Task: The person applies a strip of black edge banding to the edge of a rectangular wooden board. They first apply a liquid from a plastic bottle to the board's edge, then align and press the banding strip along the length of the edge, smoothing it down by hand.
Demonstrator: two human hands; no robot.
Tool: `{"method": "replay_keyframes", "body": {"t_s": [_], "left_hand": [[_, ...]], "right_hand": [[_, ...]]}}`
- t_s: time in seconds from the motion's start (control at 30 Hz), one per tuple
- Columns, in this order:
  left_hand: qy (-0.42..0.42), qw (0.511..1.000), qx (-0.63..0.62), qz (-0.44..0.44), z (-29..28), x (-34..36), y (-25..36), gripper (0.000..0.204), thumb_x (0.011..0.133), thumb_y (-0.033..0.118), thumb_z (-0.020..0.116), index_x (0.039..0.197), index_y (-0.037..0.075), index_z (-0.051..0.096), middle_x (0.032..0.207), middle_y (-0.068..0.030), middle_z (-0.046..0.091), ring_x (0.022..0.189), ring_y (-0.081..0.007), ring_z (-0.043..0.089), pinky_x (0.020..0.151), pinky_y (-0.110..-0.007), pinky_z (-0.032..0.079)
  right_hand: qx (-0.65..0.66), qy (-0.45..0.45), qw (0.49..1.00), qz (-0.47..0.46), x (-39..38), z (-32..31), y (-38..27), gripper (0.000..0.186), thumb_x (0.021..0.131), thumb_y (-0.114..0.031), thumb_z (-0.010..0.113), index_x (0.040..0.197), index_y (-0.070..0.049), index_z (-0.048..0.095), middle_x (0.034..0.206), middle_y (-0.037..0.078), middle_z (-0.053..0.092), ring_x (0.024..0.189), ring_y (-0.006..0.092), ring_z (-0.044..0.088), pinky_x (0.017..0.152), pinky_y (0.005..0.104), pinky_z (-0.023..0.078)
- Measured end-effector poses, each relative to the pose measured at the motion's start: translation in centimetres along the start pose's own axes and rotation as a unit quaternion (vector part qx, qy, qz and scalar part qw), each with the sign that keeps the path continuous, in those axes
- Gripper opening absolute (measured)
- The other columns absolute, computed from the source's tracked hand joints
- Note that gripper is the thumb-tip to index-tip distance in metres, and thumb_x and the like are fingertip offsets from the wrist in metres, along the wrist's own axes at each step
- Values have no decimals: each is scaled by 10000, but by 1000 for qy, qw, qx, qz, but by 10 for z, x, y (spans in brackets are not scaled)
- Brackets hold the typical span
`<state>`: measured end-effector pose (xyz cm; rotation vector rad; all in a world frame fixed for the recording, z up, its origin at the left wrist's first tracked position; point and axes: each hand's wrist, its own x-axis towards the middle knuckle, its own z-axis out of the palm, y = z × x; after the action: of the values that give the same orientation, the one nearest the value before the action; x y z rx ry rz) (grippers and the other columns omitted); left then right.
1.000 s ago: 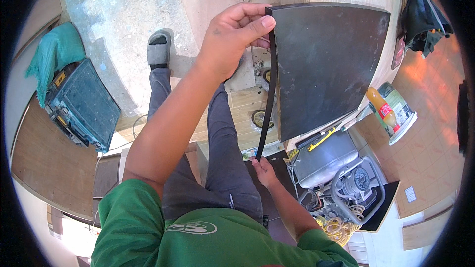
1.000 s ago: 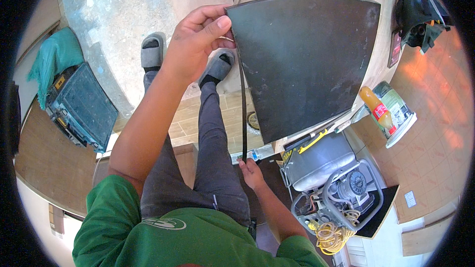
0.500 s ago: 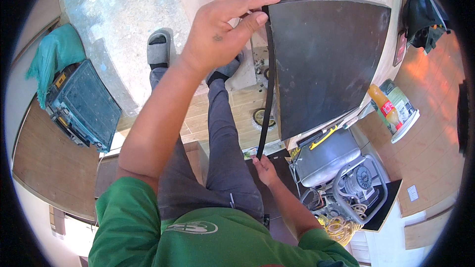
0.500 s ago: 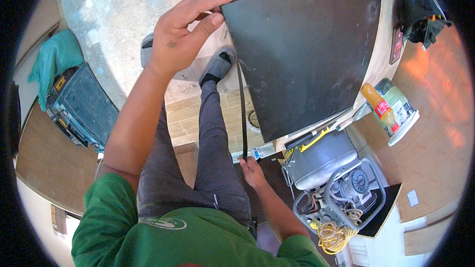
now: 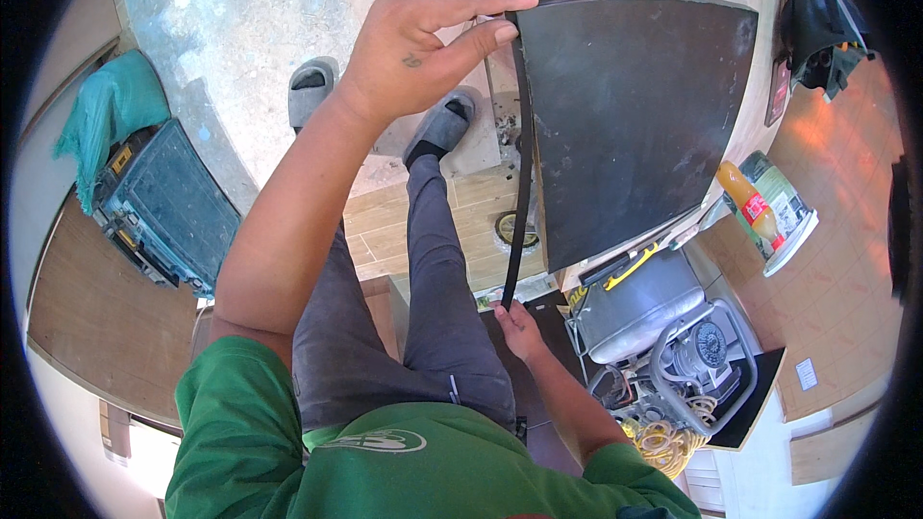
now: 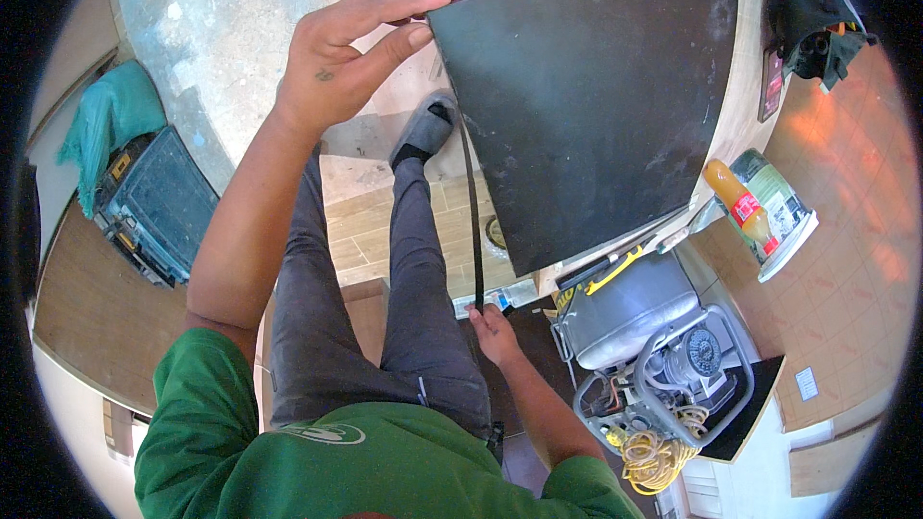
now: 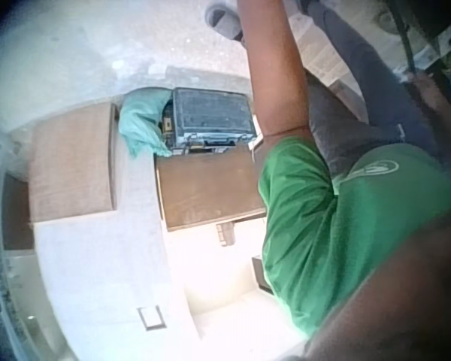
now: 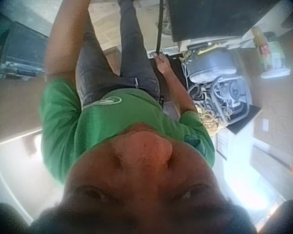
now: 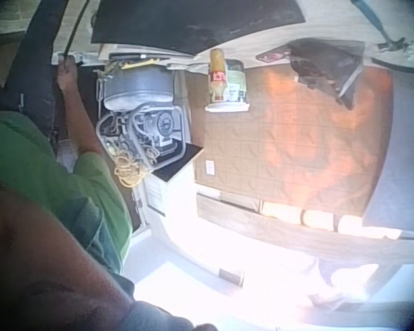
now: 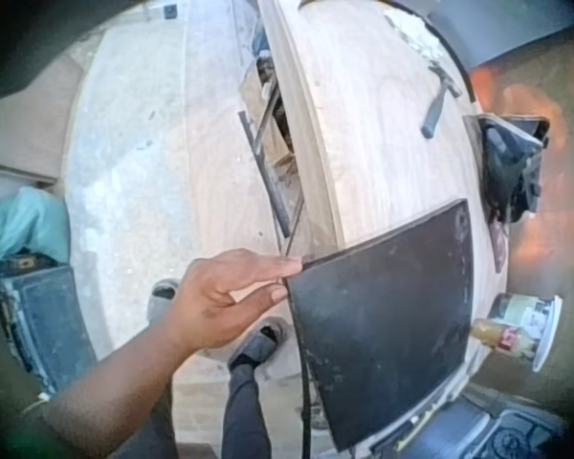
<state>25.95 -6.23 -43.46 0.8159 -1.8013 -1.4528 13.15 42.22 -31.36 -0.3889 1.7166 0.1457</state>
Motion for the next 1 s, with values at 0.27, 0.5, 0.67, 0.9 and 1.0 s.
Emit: {"method": "replay_keyframes", "body": {"t_s": [0.27,0.5,0.67,0.9,1.0], "left_hand": [[97,951,-155,-249,35,-34,27,258,949,142,717,1164,8,671,1058,-80,724,926,-135,694,840,-261,568],[154,887,-258,-351,73,-59,66,205,867,183,808,964,33,707,856,-43,729,778,-71,679,690,-225,536],[161,892,-203,-370,74,-51,79,175,893,128,787,981,11,691,837,-7,704,734,-36,612,632,-183,475],[162,890,-181,-386,71,-47,86,175,891,169,787,923,15,712,772,-10,708,684,-39,619,613,-193,484],[166,885,-193,-390,72,-49,83,223,880,218,796,904,12,716,759,-28,717,693,-58,653,635,-213,519]], "right_hand": [[18,11,1000,-8,-3,1,6,392,1071,-371,475,1211,-60,668,1007,109,622,973,236,603,925,347,454],[11,16,1000,-5,0,-7,8,413,1069,-392,475,1220,-62,671,1054,103,624,980,227,607,929,340,453],[-4,12,1000,-3,-2,-8,8,424,1066,-405,479,1225,-61,670,1090,115,631,1018,226,614,931,339,459],[21,6,1000,-10,-3,-7,14,421,1068,-399,476,1220,-56,666,1075,120,627,1005,235,616,931,346,463],[19,9,1000,-14,-4,-7,10,404,1070,-379,475,1219,-56,666,1065,123,624,1011,253,616,931,347,463]]}}
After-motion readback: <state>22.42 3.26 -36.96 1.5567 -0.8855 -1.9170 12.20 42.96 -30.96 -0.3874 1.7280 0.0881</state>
